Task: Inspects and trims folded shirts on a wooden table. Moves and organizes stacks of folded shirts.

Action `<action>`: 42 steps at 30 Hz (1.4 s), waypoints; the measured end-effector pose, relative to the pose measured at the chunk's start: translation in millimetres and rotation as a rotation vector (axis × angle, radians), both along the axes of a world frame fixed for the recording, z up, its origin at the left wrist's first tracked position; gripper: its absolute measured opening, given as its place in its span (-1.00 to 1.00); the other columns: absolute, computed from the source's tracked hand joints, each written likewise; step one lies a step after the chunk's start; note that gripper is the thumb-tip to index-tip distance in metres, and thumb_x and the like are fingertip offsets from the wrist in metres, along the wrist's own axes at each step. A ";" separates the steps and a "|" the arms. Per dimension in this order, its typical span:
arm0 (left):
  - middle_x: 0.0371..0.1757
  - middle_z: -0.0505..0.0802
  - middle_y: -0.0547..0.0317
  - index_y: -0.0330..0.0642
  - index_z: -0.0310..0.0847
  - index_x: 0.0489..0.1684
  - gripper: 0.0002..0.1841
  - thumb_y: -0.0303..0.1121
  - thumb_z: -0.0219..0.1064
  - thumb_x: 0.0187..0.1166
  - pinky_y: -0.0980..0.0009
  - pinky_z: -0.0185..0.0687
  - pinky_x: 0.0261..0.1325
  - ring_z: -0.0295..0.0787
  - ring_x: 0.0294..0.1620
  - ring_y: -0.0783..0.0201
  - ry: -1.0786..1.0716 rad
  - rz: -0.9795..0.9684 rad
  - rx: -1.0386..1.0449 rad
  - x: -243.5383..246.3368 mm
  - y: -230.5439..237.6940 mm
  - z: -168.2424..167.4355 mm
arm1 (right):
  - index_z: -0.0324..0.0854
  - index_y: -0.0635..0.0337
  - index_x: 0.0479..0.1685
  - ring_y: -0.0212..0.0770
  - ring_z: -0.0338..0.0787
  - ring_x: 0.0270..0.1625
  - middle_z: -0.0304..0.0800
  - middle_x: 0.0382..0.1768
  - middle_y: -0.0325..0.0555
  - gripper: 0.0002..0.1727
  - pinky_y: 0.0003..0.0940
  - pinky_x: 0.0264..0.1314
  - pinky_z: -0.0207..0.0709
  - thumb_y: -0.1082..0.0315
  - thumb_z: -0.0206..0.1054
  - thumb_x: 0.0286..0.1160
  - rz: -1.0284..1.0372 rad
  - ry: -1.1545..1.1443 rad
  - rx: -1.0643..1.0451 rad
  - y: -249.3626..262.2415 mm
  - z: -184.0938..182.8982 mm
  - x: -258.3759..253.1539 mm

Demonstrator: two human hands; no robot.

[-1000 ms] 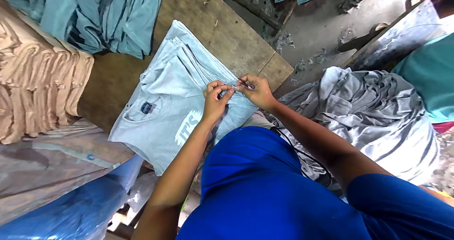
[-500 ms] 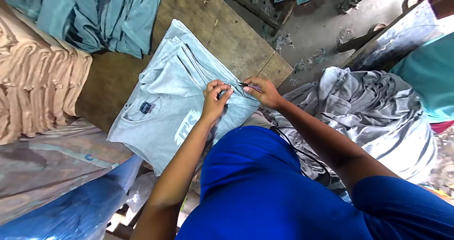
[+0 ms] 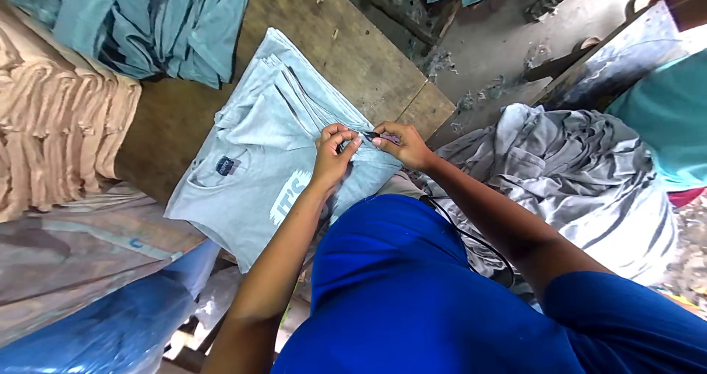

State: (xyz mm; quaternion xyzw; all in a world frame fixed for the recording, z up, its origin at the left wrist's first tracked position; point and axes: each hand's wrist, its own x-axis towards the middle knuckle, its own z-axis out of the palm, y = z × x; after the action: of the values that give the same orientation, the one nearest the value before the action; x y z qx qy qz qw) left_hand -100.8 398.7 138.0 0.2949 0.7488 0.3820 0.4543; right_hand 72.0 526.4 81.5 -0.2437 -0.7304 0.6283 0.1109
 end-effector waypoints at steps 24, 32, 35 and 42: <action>0.42 0.57 -0.03 -0.21 0.81 -0.06 -0.84 -0.34 0.41 0.60 0.20 0.37 0.48 0.40 0.48 0.12 0.011 0.006 0.016 -0.1 -3.7 0.7 | 0.77 0.21 0.09 -0.03 0.82 -0.17 0.86 -0.22 0.04 -0.58 0.14 -0.03 0.60 0.04 0.20 0.70 0.059 -0.059 0.025 1.8 4.0 0.6; 0.41 0.57 -0.01 -0.20 0.80 -0.08 -0.85 -0.34 0.40 0.61 0.24 0.36 0.48 0.40 0.47 0.16 0.000 0.014 0.023 0.6 -2.7 0.9 | 0.78 0.23 0.06 -0.16 0.81 -0.17 0.87 -0.20 -0.01 -0.62 -0.01 -0.04 0.64 0.10 0.26 0.67 0.029 0.057 0.040 -0.4 0.6 3.5; 0.42 0.56 0.00 -0.19 0.81 -0.06 -0.85 -0.33 0.39 0.61 0.25 0.38 0.47 0.40 0.47 0.15 -0.006 0.013 0.015 0.2 -2.9 -0.1 | 0.78 0.22 0.09 -0.14 0.83 -0.13 0.88 -0.17 0.00 -0.62 0.03 0.00 0.64 0.09 0.27 0.67 0.005 0.031 0.046 -0.7 -1.4 4.3; 0.42 0.56 0.00 -0.19 0.80 -0.07 -0.85 -0.34 0.41 0.60 0.26 0.38 0.48 0.39 0.48 0.16 -0.005 0.017 0.017 0.2 -2.8 0.5 | 0.79 0.21 0.06 -0.07 0.85 -0.09 0.89 -0.15 0.03 -0.63 0.10 0.03 0.62 0.10 0.25 0.69 0.025 -0.006 0.053 0.4 1.3 -0.1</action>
State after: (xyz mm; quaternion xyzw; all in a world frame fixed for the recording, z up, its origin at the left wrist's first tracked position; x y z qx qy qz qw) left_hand -100.6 395.9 138.5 0.2913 0.7468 0.3932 0.4503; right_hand 71.9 526.7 82.8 -0.2333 -0.7502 0.6092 0.1074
